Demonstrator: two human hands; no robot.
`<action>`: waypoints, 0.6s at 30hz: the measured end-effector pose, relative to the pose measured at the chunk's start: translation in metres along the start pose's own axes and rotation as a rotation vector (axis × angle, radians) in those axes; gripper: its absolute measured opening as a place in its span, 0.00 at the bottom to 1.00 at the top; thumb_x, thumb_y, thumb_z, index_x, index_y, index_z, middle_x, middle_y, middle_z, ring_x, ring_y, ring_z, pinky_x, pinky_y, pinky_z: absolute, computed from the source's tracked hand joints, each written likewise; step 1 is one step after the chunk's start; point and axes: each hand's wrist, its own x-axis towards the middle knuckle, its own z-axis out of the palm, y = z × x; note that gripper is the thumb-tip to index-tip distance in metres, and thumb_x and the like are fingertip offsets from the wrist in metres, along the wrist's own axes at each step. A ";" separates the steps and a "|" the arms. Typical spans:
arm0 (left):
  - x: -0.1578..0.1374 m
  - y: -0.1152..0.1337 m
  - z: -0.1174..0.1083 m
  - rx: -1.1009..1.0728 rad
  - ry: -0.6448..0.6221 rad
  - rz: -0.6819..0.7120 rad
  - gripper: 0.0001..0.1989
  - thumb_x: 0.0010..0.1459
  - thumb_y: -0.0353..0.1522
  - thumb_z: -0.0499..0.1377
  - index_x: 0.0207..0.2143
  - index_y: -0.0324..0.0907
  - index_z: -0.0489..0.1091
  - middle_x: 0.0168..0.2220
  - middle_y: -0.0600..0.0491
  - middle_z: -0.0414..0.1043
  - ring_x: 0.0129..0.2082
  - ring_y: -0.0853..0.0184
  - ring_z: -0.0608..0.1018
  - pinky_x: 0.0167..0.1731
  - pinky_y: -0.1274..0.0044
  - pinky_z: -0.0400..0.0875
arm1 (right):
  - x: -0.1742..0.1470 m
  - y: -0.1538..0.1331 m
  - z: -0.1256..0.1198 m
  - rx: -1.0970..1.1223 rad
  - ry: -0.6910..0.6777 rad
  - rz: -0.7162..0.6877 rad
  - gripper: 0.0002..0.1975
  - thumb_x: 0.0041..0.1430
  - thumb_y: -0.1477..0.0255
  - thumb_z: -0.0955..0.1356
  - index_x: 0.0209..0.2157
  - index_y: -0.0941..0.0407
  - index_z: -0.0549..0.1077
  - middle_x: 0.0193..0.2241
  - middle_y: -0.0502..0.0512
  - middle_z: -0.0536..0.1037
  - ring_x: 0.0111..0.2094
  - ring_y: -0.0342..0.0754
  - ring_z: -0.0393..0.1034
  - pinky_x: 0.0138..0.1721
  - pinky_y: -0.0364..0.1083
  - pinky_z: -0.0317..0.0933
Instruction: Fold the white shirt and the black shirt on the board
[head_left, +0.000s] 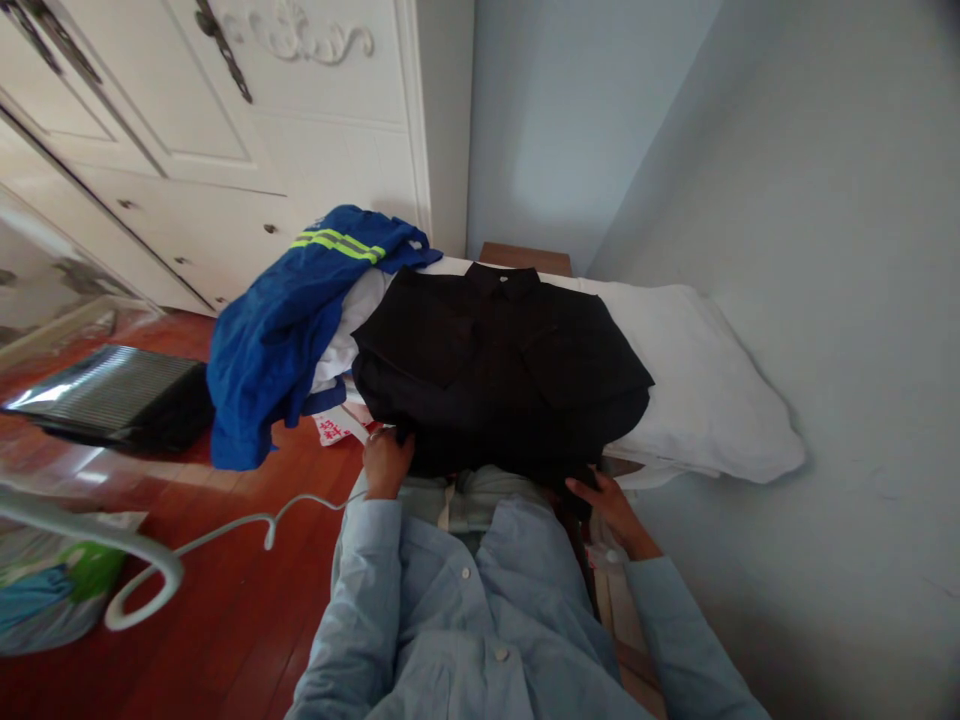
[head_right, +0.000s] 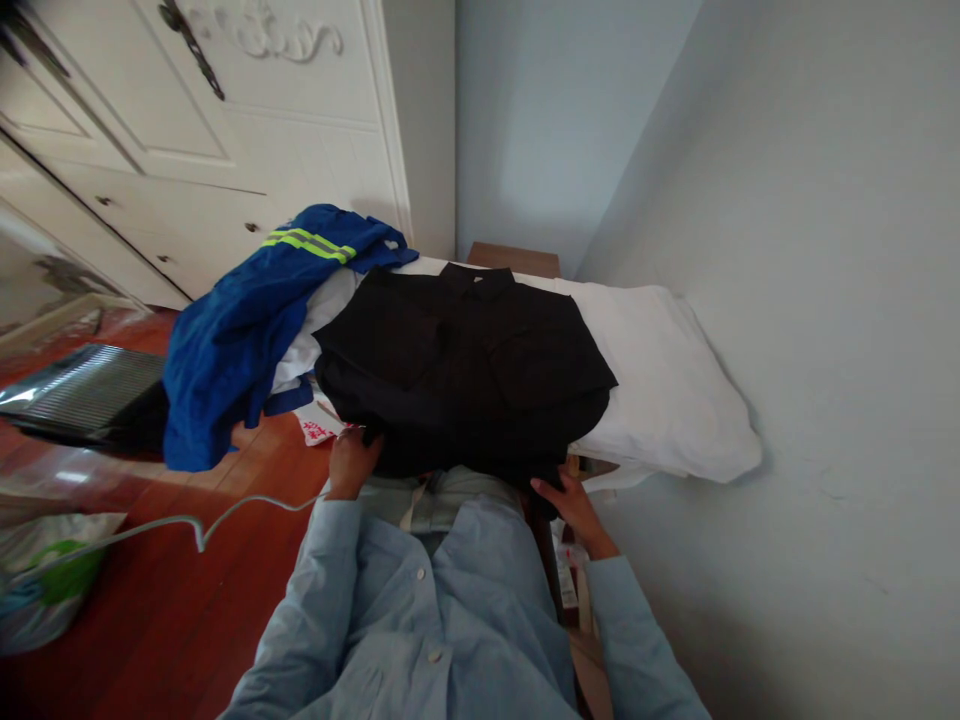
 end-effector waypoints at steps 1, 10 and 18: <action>-0.007 0.001 -0.008 -0.015 0.016 0.037 0.15 0.61 0.39 0.57 0.43 0.37 0.75 0.48 0.37 0.77 0.53 0.48 0.76 0.50 0.66 0.70 | -0.007 -0.010 0.001 0.026 0.005 0.016 0.27 0.38 0.52 0.81 0.33 0.58 0.80 0.29 0.57 0.82 0.31 0.55 0.76 0.36 0.52 0.70; -0.045 0.011 -0.074 -0.638 0.420 0.138 0.18 0.59 0.48 0.57 0.29 0.42 0.66 0.25 0.56 0.66 0.27 0.68 0.70 0.27 0.77 0.63 | -0.029 -0.074 0.004 0.335 0.052 -0.048 0.26 0.42 0.57 0.79 0.42 0.53 0.77 0.36 0.54 0.83 0.38 0.57 0.78 0.41 0.52 0.71; -0.037 -0.027 -0.061 0.108 -0.131 -0.041 0.22 0.63 0.46 0.53 0.48 0.39 0.70 0.42 0.37 0.78 0.46 0.46 0.80 0.40 0.66 0.72 | -0.006 -0.026 -0.013 0.310 0.147 0.087 0.22 0.37 0.60 0.81 0.35 0.52 0.79 0.33 0.52 0.84 0.40 0.57 0.78 0.49 0.53 0.69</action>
